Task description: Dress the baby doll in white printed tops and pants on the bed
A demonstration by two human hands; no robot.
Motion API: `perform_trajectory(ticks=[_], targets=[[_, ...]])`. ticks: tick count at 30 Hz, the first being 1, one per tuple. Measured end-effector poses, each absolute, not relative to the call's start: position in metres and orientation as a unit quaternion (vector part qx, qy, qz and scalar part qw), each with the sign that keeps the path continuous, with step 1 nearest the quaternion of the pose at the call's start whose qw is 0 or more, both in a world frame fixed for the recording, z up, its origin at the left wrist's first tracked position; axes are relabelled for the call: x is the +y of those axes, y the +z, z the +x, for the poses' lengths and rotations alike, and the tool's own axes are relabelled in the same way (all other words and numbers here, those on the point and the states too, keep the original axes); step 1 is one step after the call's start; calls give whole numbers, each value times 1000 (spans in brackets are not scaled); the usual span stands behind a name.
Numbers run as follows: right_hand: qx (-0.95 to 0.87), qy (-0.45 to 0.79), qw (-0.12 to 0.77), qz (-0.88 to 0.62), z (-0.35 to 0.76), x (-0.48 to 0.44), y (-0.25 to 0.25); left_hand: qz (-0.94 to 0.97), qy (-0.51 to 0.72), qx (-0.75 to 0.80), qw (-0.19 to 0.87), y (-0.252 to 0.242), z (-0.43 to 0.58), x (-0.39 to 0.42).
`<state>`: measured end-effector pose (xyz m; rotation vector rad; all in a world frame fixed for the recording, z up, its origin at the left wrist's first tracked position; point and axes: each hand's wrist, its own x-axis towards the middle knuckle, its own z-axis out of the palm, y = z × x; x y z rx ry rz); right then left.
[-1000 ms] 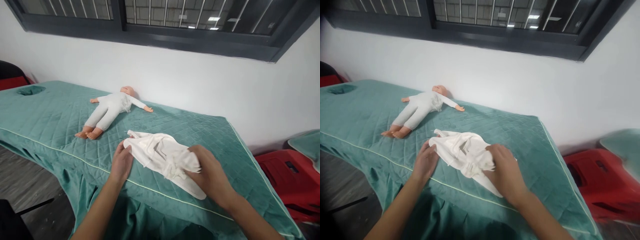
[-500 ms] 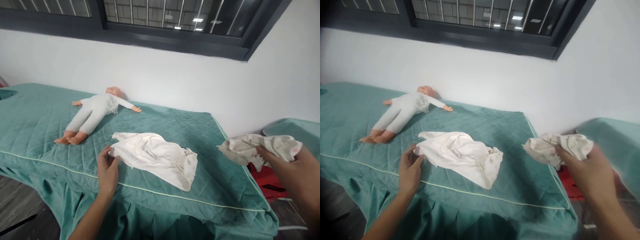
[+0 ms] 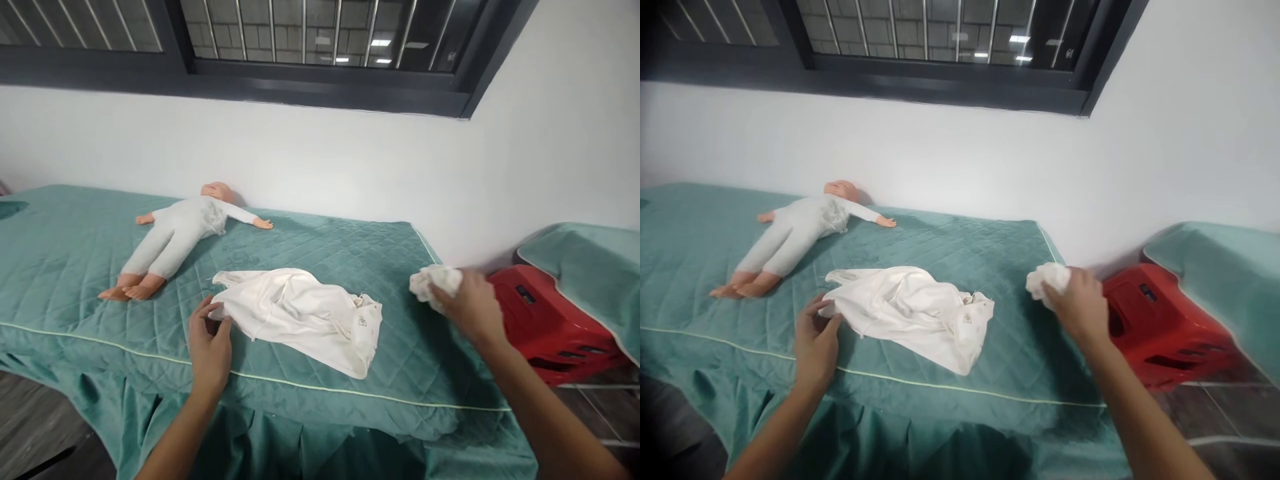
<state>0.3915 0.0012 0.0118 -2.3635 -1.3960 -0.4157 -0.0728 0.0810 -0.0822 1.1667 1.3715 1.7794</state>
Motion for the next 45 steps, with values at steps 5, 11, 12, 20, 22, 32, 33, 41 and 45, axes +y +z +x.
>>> perform_trajectory(ticks=[5, 11, 12, 20, 22, 32, 33, 41, 45], targets=[[-549, -191, 113, -806, 368, 18, -35, 464, 642, 554, 255, -91, -78, 83], [-559, -221, 119, -790, 380, 10, -33, 528, 601, 573, 179, -86, -78, 79], [-562, -230, 126, -785, 381, 8, -29, 547, 590, 574, 149, -81, -78, 78], [-612, -239, 178, -733, 361, 6, -3, 739, 479, 475, 0, -35, -61, 120], [-637, -219, 207, -709, 344, 13, 2, 802, 411, 433, 25, -26, -45, 143], [-711, 229, 211, -630, 219, 86, 15, 908, 115, 389, 102, 7, 21, 197], [-712, 235, 194, -633, 214, 92, 19, 906, 126, 391, 101, 13, 19, 196], [-761, 201, 231, -572, 198, 97, 101, 818, 444, 333, 150, 103, 3, 160], [-804, 63, 181, -563, 194, 83, 137, 814, 494, 292, 87, 147, -5, 143]])
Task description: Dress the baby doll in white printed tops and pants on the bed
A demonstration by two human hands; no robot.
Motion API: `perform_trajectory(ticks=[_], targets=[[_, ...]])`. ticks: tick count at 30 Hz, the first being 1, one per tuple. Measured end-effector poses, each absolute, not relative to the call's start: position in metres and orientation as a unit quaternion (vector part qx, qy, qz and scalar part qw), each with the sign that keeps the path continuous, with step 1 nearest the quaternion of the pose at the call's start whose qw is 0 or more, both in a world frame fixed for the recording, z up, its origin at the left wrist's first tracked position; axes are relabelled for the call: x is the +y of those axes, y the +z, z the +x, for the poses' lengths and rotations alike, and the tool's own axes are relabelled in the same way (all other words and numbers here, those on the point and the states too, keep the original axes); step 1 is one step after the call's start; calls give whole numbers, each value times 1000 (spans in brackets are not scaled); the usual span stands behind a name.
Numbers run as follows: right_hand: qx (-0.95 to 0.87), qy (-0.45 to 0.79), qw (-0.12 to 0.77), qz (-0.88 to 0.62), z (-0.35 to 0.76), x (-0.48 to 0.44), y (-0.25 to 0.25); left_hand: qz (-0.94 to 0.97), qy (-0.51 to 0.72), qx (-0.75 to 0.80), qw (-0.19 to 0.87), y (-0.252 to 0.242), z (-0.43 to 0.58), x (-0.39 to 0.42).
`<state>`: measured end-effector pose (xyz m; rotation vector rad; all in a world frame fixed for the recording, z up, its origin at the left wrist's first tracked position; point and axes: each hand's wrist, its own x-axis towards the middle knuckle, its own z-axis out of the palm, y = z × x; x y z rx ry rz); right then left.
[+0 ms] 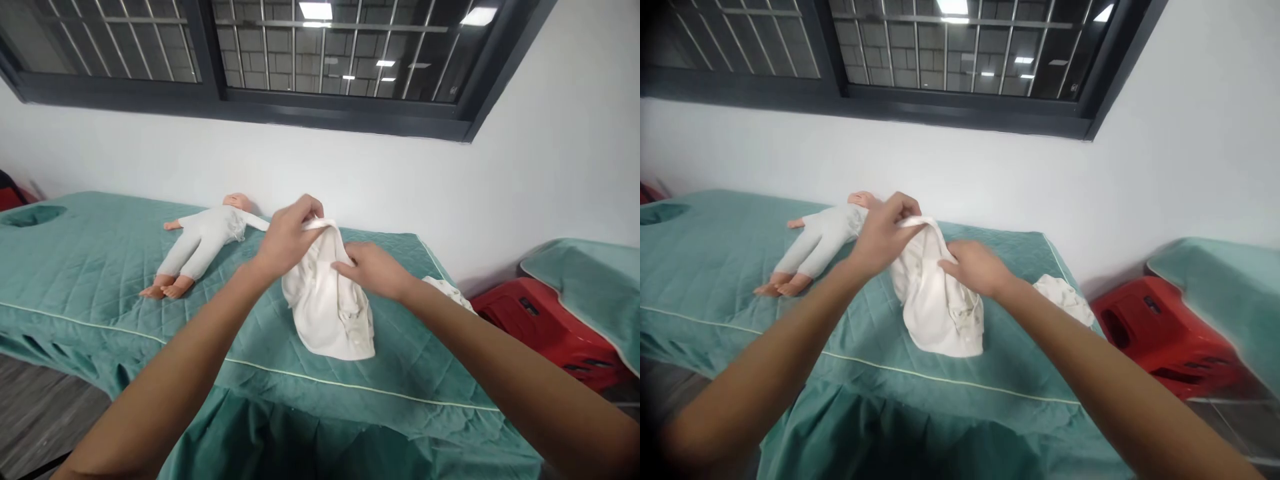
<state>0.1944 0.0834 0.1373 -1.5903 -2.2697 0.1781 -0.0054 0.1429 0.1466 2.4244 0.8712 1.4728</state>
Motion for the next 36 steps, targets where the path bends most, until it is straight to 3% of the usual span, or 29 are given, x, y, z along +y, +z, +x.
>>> perform_trajectory(ticks=[5, 9, 17, 22, 28, 33, 36], targets=[[-788, -141, 117, -588, 215, 68, 170, 833, 462, 300, -51, 160, -30, 140], [-755, -198, 72, -621, 233, 58, 188, 812, 428, 366, -153, 155, -49, 135], [-727, -77, 242, -638, 221, 29, 191, 746, 496, 395, -205, 158, -64, 121], [-660, -136, 173, -718, 219, 27, 188, 763, 463, 425, -149, 151, -81, 131], [-652, -149, 27, -743, 221, 22, 167, 756, 488, 428, 86, 116, -107, 153], [-697, -47, 153, -699, 204, 16, 160, 756, 514, 374, 156, 113, -107, 154], [-707, -57, 180, -682, 197, 17, 162, 759, 526, 354, 150, 119, -109, 158]])
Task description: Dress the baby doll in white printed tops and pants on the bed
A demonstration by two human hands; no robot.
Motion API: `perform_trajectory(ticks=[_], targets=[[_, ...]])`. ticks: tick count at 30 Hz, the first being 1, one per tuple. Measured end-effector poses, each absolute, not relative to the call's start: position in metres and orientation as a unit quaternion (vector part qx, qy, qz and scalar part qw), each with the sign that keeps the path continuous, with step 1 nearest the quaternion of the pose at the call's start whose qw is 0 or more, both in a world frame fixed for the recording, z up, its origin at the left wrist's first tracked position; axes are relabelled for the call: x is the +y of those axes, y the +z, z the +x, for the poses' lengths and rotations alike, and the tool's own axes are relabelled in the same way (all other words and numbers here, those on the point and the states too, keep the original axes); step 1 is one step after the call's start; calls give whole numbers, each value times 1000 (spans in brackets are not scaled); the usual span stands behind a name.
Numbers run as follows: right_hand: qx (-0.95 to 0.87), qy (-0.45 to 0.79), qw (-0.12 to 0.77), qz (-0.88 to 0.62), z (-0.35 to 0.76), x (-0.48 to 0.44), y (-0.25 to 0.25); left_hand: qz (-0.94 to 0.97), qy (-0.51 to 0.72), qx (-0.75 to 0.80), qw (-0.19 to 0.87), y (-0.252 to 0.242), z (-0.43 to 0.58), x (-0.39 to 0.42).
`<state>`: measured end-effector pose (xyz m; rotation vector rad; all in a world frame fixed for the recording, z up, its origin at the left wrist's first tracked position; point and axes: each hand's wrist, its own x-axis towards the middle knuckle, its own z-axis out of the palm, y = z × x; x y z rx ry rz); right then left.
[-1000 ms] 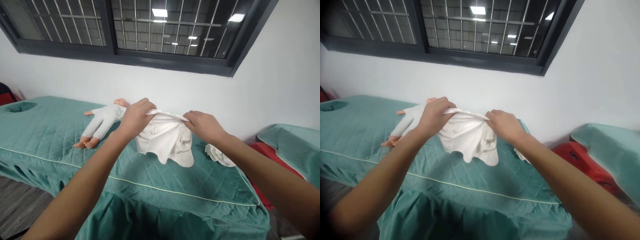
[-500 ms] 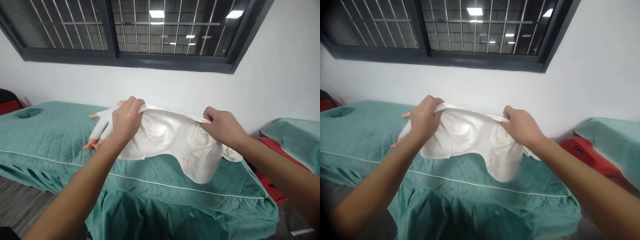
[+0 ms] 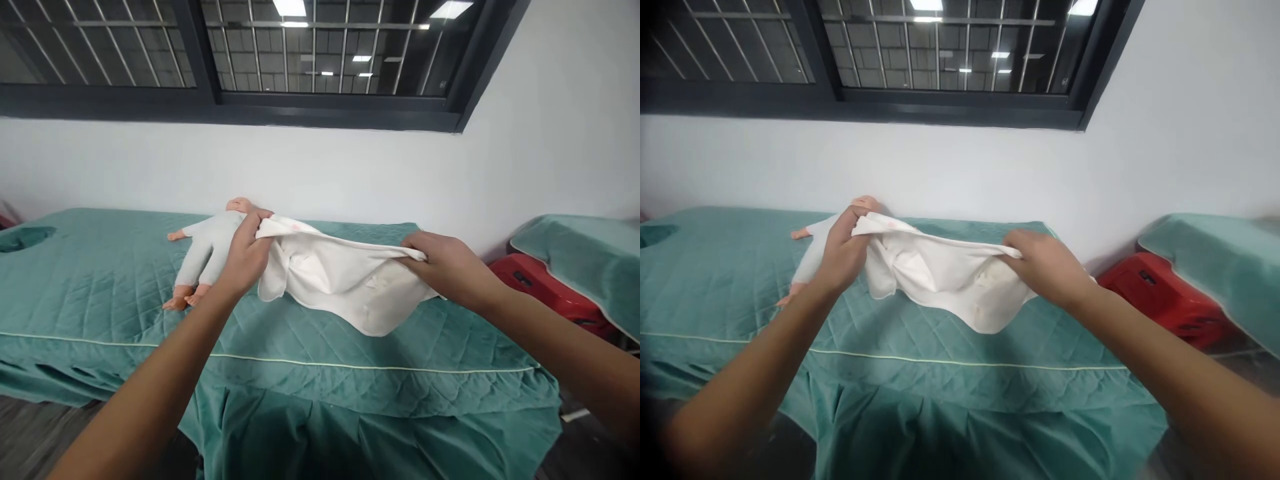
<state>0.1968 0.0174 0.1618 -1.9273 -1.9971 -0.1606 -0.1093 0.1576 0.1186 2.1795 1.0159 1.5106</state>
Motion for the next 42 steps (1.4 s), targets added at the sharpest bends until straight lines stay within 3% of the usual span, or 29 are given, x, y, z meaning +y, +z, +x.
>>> perform_trajectory(ticks=[4, 9, 15, 18, 22, 28, 32, 36, 42], targets=[[-686, -99, 176, -699, 200, 16, 168, 751, 527, 392, 70, 122, -120, 159], [-647, -105, 197, -729, 213, 3, 176, 773, 415, 477, -54, 130, -132, 140], [-598, -79, 279, -747, 217, -15, 177, 801, 337, 494, -12, 143, -139, 123], [-593, -104, 259, -755, 228, -6, 168, 803, 324, 500, 36, 143, -136, 129], [-614, -100, 168, -765, 241, 33, 137, 792, 266, 547, 57, 120, -122, 158], [-621, -136, 96, -766, 200, 101, 51, 789, 231, 570, 9, 38, -75, 187], [-702, -64, 168, -689, 146, 114, -15, 845, 238, 475, 63, -13, -34, 166], [-646, -16, 240, -724, 128, 115, -48, 844, 203, 485, 105, -35, -17, 159], [-572, -31, 191, -797, 143, 123, -46, 789, 150, 592, 65, -31, -15, 177]])
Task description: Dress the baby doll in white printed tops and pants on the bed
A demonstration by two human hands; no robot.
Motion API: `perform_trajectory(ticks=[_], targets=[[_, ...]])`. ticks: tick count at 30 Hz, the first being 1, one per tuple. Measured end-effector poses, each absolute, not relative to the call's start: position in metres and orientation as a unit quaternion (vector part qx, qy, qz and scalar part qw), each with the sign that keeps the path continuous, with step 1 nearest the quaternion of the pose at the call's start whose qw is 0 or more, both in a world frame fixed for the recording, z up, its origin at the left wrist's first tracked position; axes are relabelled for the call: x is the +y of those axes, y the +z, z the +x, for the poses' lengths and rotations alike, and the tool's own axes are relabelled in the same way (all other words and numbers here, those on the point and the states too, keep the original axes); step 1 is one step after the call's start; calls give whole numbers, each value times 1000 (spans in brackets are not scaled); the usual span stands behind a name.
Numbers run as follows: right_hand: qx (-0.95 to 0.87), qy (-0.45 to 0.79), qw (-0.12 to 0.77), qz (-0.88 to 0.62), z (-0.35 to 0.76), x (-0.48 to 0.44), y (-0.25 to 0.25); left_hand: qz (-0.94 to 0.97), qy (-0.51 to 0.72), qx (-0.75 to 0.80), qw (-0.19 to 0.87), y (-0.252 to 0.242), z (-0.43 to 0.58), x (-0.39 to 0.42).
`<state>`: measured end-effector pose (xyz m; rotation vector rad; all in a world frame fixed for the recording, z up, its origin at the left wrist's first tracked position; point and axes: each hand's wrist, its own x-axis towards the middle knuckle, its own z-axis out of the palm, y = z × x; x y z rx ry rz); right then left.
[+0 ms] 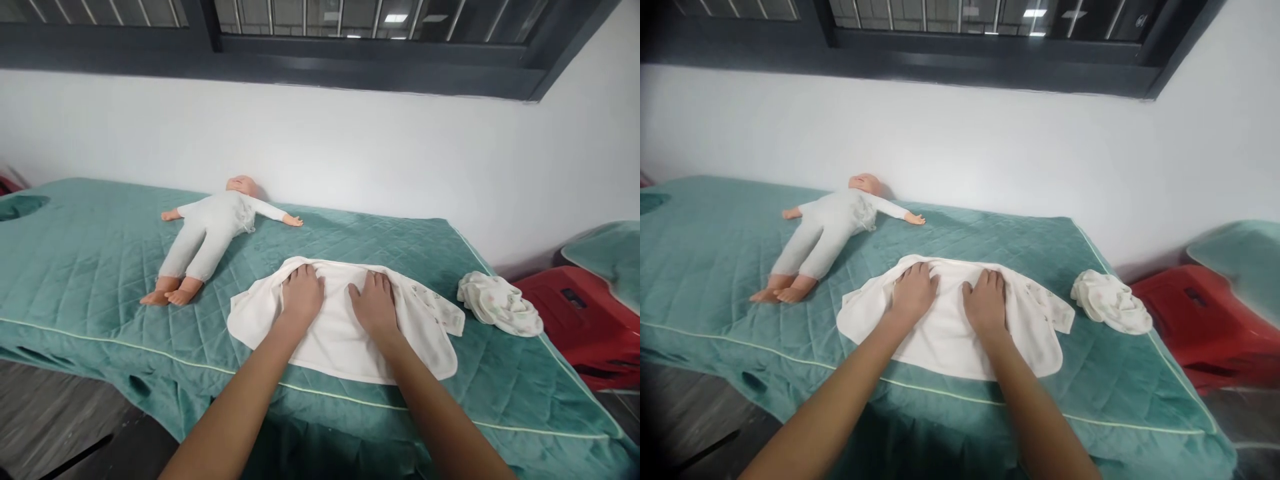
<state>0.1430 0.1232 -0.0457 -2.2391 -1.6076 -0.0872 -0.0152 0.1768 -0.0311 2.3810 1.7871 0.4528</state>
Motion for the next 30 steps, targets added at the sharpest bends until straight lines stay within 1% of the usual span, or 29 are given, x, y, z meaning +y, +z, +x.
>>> perform_trajectory(ticks=[5, 14, 20, 25, 30], targets=[[-566, -68, 172, -803, 150, 129, -41, 782, 144, 607, 27, -23, -9, 183], [-565, -78, 175, -802, 174, 157, -40, 808, 134, 573, 21, -25, 0, 215], [-570, -65, 169, -801, 189, 191, -33, 808, 121, 575, 45, -28, 15, 248], [-571, -35, 168, -803, 200, 215, -41, 805, 120, 579, 52, -38, 21, 269], [-573, 11, 124, -810, 206, 224, -53, 804, 114, 580, 54, -46, 24, 280]])
